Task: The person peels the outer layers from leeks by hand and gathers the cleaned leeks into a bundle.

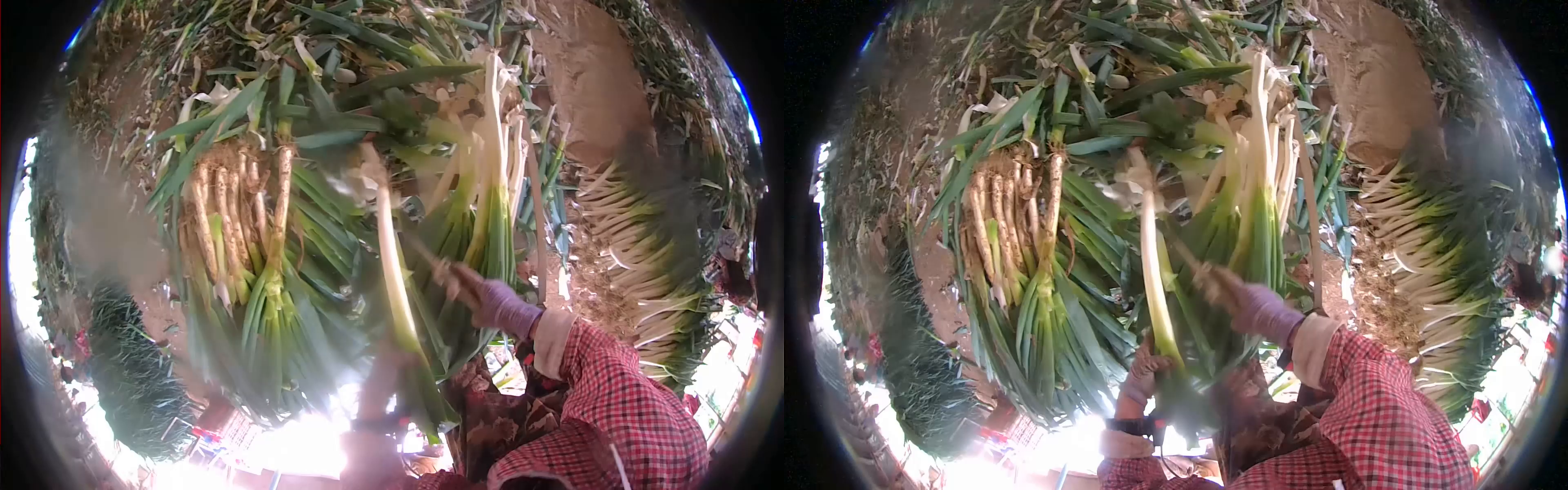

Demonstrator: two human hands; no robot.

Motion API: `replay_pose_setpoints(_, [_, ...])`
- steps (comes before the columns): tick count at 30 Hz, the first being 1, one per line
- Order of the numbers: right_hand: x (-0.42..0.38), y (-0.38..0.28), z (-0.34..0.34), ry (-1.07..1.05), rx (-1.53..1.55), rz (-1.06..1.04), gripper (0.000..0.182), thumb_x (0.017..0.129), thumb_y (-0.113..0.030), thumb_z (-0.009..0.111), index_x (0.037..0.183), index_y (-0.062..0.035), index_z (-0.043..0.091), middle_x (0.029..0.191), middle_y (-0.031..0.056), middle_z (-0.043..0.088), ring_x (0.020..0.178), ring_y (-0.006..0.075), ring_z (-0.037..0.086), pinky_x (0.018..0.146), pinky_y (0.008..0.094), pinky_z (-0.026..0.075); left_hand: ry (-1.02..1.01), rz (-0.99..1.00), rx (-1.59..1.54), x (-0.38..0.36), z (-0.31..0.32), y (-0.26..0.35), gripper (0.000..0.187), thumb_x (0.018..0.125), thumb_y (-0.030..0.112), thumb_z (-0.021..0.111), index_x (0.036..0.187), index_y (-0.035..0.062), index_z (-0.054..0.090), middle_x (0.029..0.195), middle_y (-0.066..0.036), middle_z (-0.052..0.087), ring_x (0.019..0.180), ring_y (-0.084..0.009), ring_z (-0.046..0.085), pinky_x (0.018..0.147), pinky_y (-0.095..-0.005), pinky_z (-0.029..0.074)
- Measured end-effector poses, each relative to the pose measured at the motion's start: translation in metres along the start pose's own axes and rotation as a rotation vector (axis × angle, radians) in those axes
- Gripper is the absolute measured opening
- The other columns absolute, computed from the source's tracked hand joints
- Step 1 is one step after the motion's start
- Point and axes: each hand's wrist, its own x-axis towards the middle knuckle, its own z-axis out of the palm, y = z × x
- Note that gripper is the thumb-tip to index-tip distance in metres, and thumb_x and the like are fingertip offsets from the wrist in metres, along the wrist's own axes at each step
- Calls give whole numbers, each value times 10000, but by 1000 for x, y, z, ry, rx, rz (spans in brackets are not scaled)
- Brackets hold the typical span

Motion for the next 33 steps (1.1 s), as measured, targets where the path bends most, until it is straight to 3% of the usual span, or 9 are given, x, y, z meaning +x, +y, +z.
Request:
replay_pose_setpoints(6, [-18,-52,-16,-99,-356,204,959,710,19,603,1522,-276,187,1243,189,613,1087,302,633,938,371,504,184,158,326,-15,32,-9,786,709,32,663,1424,10,337,958,-110,613,773,-204,620,645,-316,526])
replay_pose_setpoints(7, [-18,7,-22,-22,-137,-108,971,709,10,607,1529,-245,153,1292,177,581,1141,291,599,980,350,478,201,38,263,-33,64,26,969,637,75,716,1494,54,262,1238,-158,549,1091,-253,547,945,-334,460])
replay_pose_setpoints(15, [-127,69,-164,452,655,-164,638,922,-57,518,1484,20,227,1440,137,443,1220,223,526,893,301,493,31,980,882,97,187,35,864,755,199,676,1498,98,245,1217,-258,567,1093,-345,595,946,-378,467])
replay_pose_setpoints(18, [-166,29,-144,251,247,10,648,909,-17,489,1501,-32,225,1468,112,405,1270,216,474,958,307,445,244,335,1381,184,186,-13,759,802,257,655,1455,84,308,1229,-239,570,1043,-353,615,913,-409,479])
replay_pose_setpoints(20, [-197,35,-138,124,-25,130,662,901,10,469,1512,-67,225,1486,95,379,1304,211,440,1001,311,413,464,606,1361,191,195,-37,621,821,274,642,1371,87,421,1191,-215,597,975,-345,633,866,-422,492])
replay_pose_setpoints(23, [-188,8,-110,15,-22,117,671,897,41,438,1519,-81,216,1502,92,356,1332,207,411,1042,305,369,746,869,1447,140,155,-33,398,878,340,598,1204,112,598,1092,-126,658,888,-328,645,785,-399,511])
replay_pose_setpoints(25, [-166,-12,-79,-28,128,51,670,898,59,416,1520,-77,208,1509,98,346,1343,206,398,1061,296,342,827,539,1402,102,49,-11,385,925,238,517,1258,45,527,1205,-146,595,1074,-292,566,964,-413,431])
replay_pose_setpoints(28, [-137,-73,-34,-125,201,-10,770,826,140,425,1523,-70,175,1527,130,317,1381,205,349,1088,293,307,1528,640,1588,55,-121,34,343,866,279,565,1136,68,584,1065,-167,617,970,-330,619,818,-430,505])
replay_pose_setpoints(33, [-92,-88,25,-245,68,-136,996,663,210,508,1528,-85,114,1533,163,300,1333,240,410,1007,307,393,1273,102,1669,40,-182,113,573,729,294,747,1200,66,515,1166,-174,536,1014,-336,605,829,-461,515])
